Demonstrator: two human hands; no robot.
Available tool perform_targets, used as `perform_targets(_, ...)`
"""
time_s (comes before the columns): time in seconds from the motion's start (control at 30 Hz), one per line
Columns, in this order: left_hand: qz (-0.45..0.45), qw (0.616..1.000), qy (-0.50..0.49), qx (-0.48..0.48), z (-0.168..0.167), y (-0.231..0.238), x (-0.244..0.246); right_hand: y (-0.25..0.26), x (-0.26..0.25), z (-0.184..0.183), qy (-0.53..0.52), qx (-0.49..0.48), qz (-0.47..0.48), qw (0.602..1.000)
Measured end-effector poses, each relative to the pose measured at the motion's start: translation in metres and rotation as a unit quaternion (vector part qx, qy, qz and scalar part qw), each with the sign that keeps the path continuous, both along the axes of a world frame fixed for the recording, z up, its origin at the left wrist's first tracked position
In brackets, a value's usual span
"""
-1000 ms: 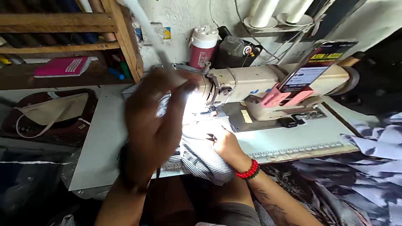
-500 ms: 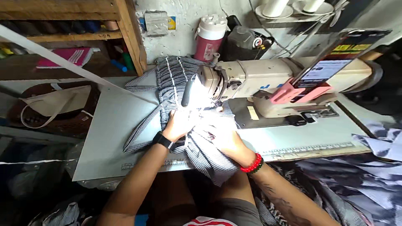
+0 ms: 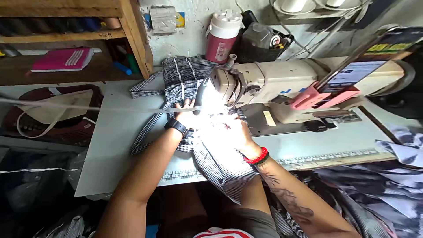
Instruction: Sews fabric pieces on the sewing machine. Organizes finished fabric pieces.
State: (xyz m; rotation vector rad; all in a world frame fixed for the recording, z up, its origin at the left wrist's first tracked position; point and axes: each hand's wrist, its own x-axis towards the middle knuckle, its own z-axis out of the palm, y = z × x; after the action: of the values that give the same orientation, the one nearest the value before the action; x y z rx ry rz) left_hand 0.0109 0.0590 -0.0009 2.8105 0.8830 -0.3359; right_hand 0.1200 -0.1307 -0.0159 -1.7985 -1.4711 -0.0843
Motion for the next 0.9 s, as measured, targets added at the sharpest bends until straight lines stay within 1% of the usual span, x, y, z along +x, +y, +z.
perform_targets(0.07, -0.010, 1.000, 0.005, 0.017, 0.003, -0.010, -0.007, -0.014, -0.001, 0.002, 0.023, 0.029, 0.036, 0.999)
perform_targets(0.13, -0.016, 0.999, 0.027, 0.007, 0.018, -0.026, -0.016, -0.027, -0.003, 0.011, 0.055, 0.051, 0.071, 0.995)
perform_targets(0.2, -0.018, 0.999, 0.037, 0.009, 0.020, -0.032, -0.019, -0.032, -0.005, 0.016, 0.056, 0.063, 0.078, 0.993)
perform_targets(0.27, -0.014, 0.999, 0.033, 0.003, 0.017, -0.029, -0.017, -0.028, -0.008, 0.020, 0.031, 0.015, 0.044, 0.998)
perform_targets(0.33, -0.013, 1.000, 0.012, -0.010, 0.012, -0.024, -0.016, -0.024, -0.016, 0.020, -0.005, -0.071, -0.012, 0.997)
perform_targets(0.37, -0.020, 1.000, -0.017, -0.015, 0.010, -0.022, -0.021, -0.026, -0.022, 0.018, -0.021, -0.105, -0.039, 0.993)
perform_targets(0.43, -0.070, 0.987, -0.148, -0.008, 0.008, -0.026, -0.047, -0.052, -0.034, 0.012, -0.065, -0.145, -0.058, 0.986)
perform_targets(0.47, -0.112, 0.971, -0.213, -0.001, 0.005, -0.032, -0.066, -0.071, -0.040, 0.007, -0.100, -0.154, -0.058, 0.981)
perform_targets(0.5, -0.165, 0.952, -0.258, 0.000, -0.001, -0.037, -0.085, -0.089, -0.043, 0.002, -0.129, -0.167, -0.057, 0.976)
perform_targets(0.53, -0.206, 0.941, -0.268, -0.007, -0.006, -0.043, -0.102, -0.105, -0.044, -0.001, -0.146, -0.183, -0.055, 0.971)
perform_targets(0.6, -0.232, 0.951, -0.203, -0.032, -0.006, -0.056, -0.125, -0.124, -0.040, -0.008, -0.159, -0.190, -0.048, 0.968)
perform_targets(0.63, -0.225, 0.959, -0.171, -0.037, -0.004, -0.059, -0.129, -0.127, -0.036, -0.008, -0.160, -0.194, -0.044, 0.967)
perform_targets(0.7, -0.199, 0.969, -0.142, -0.035, 0.000, -0.058, -0.127, -0.123, -0.021, -0.004, -0.140, -0.216, -0.034, 0.966)
perform_targets(0.8, -0.177, 0.973, -0.144, -0.030, 0.001, -0.049, -0.113, -0.101, 0.004, 0.006, -0.079, -0.247, -0.021, 0.966)
perform_targets(0.83, -0.185, 0.971, -0.153, -0.022, -0.003, -0.050, -0.113, -0.098, 0.005, 0.005, -0.087, -0.247, -0.022, 0.965)
perform_targets(0.9, -0.217, 0.958, -0.184, -0.009, -0.009, -0.057, -0.119, -0.103, -0.005, 0.004, -0.135, -0.214, -0.020, 0.967)
